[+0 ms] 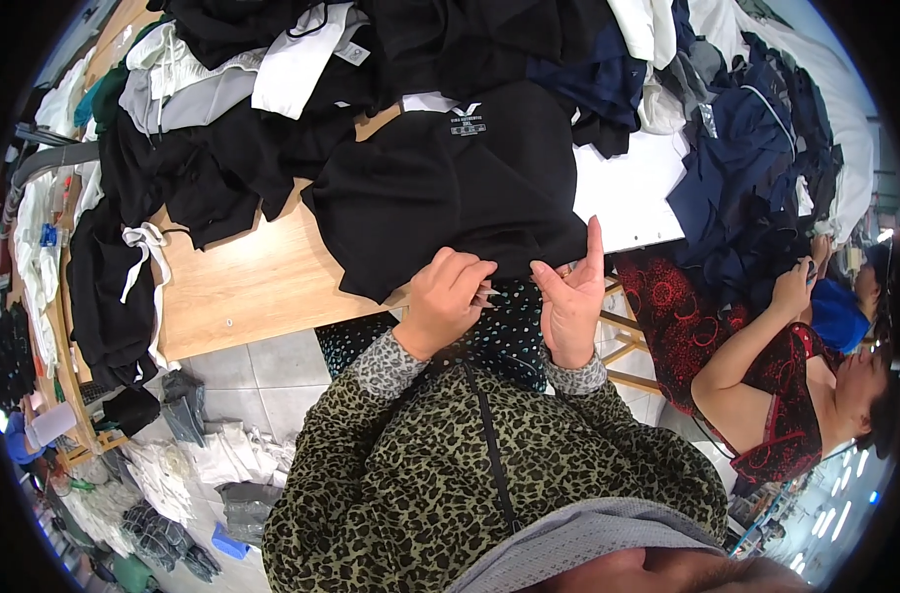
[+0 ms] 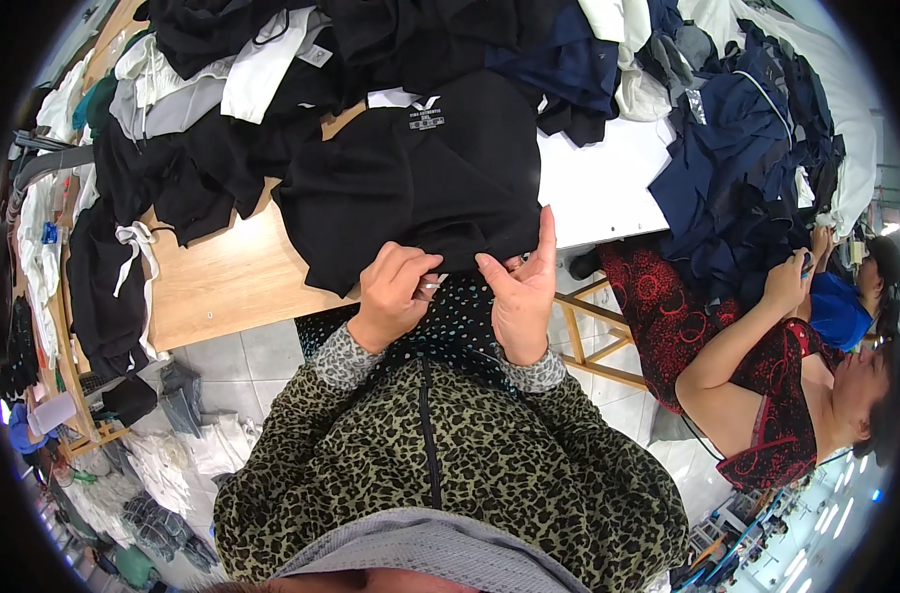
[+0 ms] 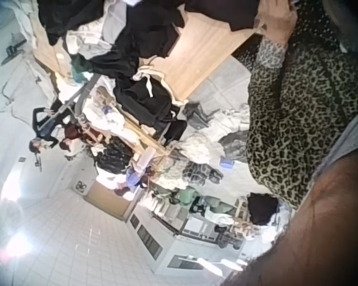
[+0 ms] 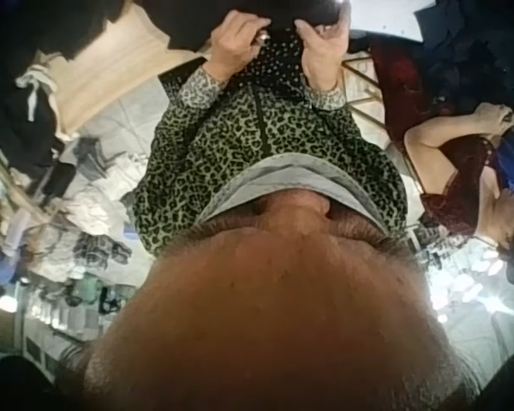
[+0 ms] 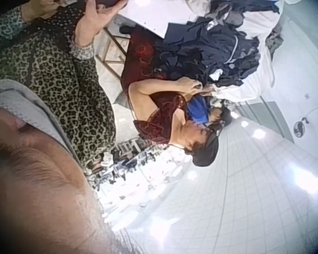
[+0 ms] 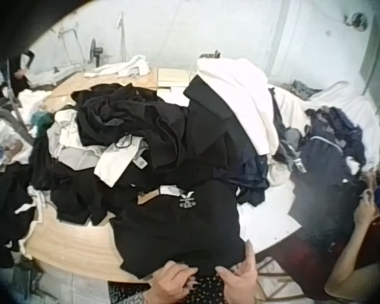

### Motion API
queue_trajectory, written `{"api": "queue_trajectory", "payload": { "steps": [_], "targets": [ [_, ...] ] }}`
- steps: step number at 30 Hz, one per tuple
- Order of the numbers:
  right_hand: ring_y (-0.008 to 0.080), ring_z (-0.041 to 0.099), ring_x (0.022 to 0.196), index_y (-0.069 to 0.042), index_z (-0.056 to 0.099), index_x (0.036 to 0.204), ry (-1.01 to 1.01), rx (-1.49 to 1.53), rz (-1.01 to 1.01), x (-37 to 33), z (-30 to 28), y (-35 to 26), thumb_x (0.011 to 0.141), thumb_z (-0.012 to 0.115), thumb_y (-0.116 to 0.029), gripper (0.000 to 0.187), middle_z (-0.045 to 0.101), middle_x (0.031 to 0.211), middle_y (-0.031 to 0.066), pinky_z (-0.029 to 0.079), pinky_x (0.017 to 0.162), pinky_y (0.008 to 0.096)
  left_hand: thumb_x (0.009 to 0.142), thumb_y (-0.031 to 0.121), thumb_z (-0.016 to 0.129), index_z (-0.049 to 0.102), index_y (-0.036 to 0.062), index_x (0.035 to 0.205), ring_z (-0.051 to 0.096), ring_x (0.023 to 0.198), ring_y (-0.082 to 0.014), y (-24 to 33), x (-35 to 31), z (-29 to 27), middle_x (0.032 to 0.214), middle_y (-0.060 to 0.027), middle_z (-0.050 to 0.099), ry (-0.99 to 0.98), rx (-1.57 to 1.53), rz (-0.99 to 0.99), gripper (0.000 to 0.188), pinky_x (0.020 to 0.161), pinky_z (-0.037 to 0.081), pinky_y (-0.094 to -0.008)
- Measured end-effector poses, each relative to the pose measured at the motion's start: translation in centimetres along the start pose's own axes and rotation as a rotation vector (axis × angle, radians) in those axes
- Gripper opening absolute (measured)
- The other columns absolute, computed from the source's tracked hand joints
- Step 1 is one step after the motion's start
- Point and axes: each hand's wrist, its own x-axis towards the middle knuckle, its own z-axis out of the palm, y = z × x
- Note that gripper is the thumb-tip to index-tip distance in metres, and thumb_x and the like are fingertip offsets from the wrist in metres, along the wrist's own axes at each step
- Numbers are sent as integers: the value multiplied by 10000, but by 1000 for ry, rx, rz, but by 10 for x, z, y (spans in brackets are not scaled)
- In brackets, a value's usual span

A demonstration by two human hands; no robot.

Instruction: Trim loose threads from black garments using small clippers in a textile workshop.

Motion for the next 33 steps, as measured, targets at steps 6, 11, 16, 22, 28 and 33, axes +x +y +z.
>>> {"api": "queue_trajectory", "payload": {
  "steps": [6, 11, 16, 22, 28, 33],
  "targets": [
    [26, 410, 644, -36, 91, 1462, 8, -10, -23, 1, -1, 1, 756, 577, 180, 884, 433, 798, -21, 421, 607, 155, 579, -64, 654, 603, 36, 867, 551, 664, -224, -4, -5, -3, 773, -59, 554, -10, 32, 43, 309, 510, 474, -305],
    [30, 429, 646, -18, 118, 1457, 27, 4, -18, 5, 4, -7, 785, 556, 156, 821, 450, 823, -7, 436, 633, 182, 572, -70, 652, 612, 33, 856, 564, 679, -227, -9, -15, -7, 761, -63, 556, 0, 38, 7, 304, 525, 485, -306],
    [45, 476, 695, -9, 182, 1445, -52, 17, -18, 4, -4, -3, 802, 537, 149, 752, 512, 954, 35, 458, 684, 198, 575, -62, 655, 616, 34, 846, 567, 688, -227, -9, -18, -9, 770, -64, 557, 15, 34, -23, 290, 536, 489, -305],
    [95, 543, 881, -2, 187, 1439, -60, 56, -2, 2, 4, -4, 798, 546, 150, 750, 539, 1080, 76, 468, 807, 223, 578, -53, 663, 621, 37, 848, 570, 696, -227, -11, -17, -10, 777, -63, 559, 23, 16, -39, 288, 550, 494, -305],
    [93, 542, 863, 0, 186, 1435, 21, 44, -80, 5, 11, 6, 822, 557, 120, 726, 540, 1069, 72, 481, 781, 226, 581, -65, 664, 624, 38, 843, 561, 671, -235, -8, -18, -7, 761, -68, 561, 25, -1, -41, 284, 537, 480, -315],
    [78, 557, 757, -8, 194, 1434, 16, 72, -49, 7, 4, 6, 846, 544, 87, 691, 537, 1001, 57, 500, 644, 219, 587, -79, 662, 623, 35, 843, 551, 648, -243, -9, -20, -6, 752, -76, 558, 32, -19, -45, 284, 529, 464, -319]
  ]
}}
